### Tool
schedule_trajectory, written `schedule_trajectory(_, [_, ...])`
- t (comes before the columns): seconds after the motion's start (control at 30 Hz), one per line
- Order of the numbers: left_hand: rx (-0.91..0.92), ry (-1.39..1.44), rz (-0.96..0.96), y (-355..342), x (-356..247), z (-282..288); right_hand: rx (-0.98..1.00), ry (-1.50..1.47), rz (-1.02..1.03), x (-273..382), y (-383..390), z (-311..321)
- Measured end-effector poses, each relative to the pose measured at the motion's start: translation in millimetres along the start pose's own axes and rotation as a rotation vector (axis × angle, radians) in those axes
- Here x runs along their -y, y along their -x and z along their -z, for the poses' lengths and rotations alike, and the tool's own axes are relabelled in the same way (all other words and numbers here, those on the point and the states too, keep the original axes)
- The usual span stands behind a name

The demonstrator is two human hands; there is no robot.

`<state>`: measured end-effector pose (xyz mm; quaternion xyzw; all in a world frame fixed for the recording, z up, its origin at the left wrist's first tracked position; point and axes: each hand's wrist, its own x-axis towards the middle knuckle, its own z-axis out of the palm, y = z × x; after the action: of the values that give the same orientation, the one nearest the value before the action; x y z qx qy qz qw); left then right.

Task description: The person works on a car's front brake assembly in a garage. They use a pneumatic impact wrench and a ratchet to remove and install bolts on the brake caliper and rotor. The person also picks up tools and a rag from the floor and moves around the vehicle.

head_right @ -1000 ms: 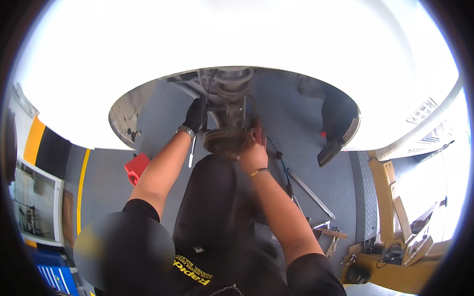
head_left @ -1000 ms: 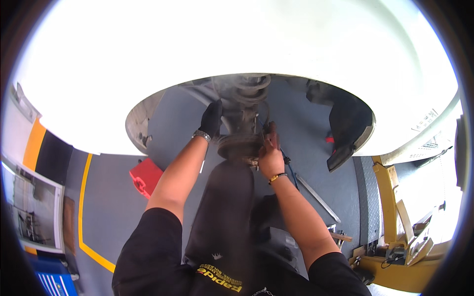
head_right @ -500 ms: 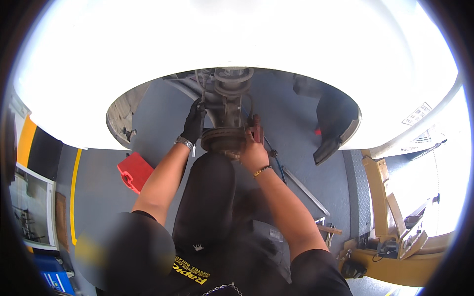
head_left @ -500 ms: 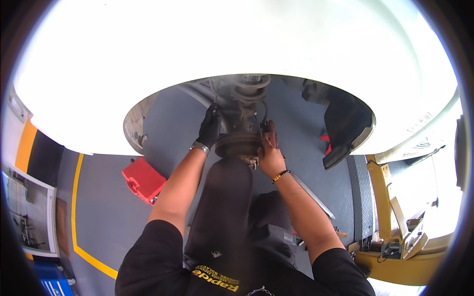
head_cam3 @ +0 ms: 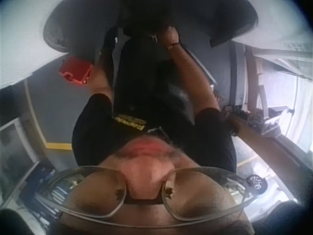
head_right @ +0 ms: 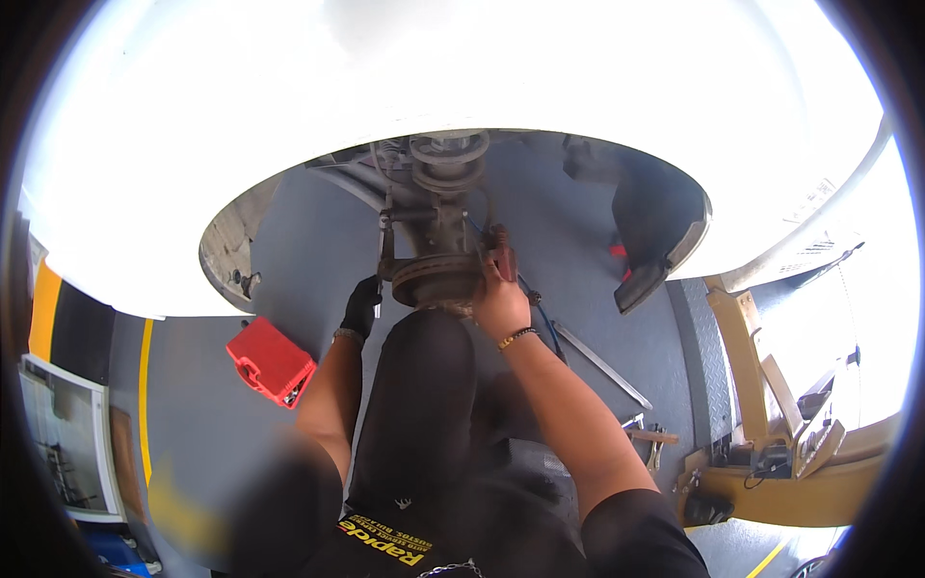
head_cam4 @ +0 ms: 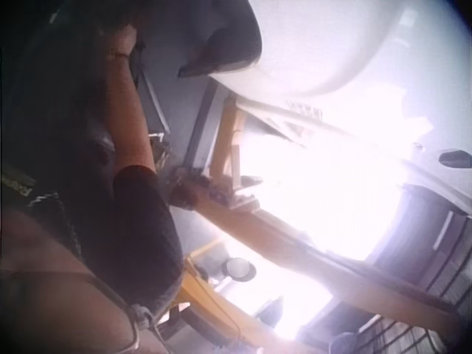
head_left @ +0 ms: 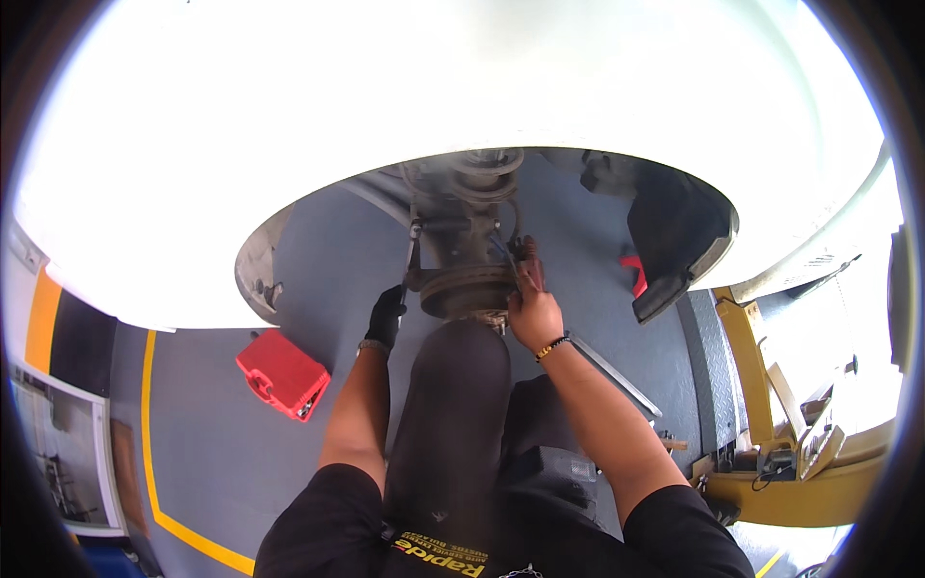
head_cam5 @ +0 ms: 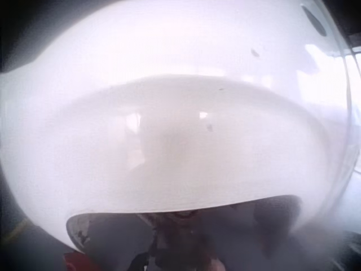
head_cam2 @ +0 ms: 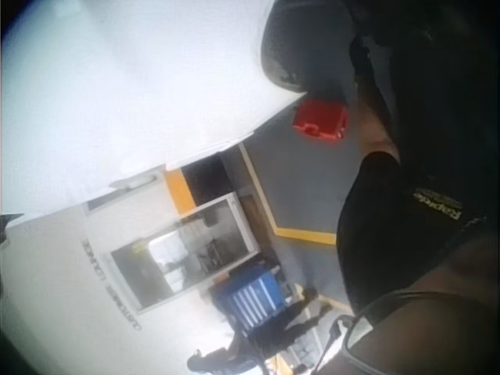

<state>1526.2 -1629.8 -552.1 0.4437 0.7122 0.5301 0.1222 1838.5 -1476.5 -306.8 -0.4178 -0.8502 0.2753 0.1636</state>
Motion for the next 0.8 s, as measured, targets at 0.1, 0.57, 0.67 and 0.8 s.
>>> schedule_trajectory(0.1, [-0.101, 0.105, 0.094, 17.0, 39.7, -15.5, -0.206, -0.019, 0.237, -14.1, -7.7, -21.8])
schedule_trajectory(0.57, [-0.032, -0.472, 0.020, 53.9, 46.3, -1.6, -0.184, -0.022, 0.140, -15.8, -2.3, -22.8])
schedule_trajectory(0.67, [0.019, -0.511, 0.228, 53.5, 43.9, 12.7, 0.010, -0.073, -0.026, 4.1, -2.4, -9.5])
schedule_trajectory(0.8, [0.069, -0.534, 0.233, 57.3, 22.7, -21.6, -0.168, 0.002, 0.085, -12.6, 0.2, -9.2])
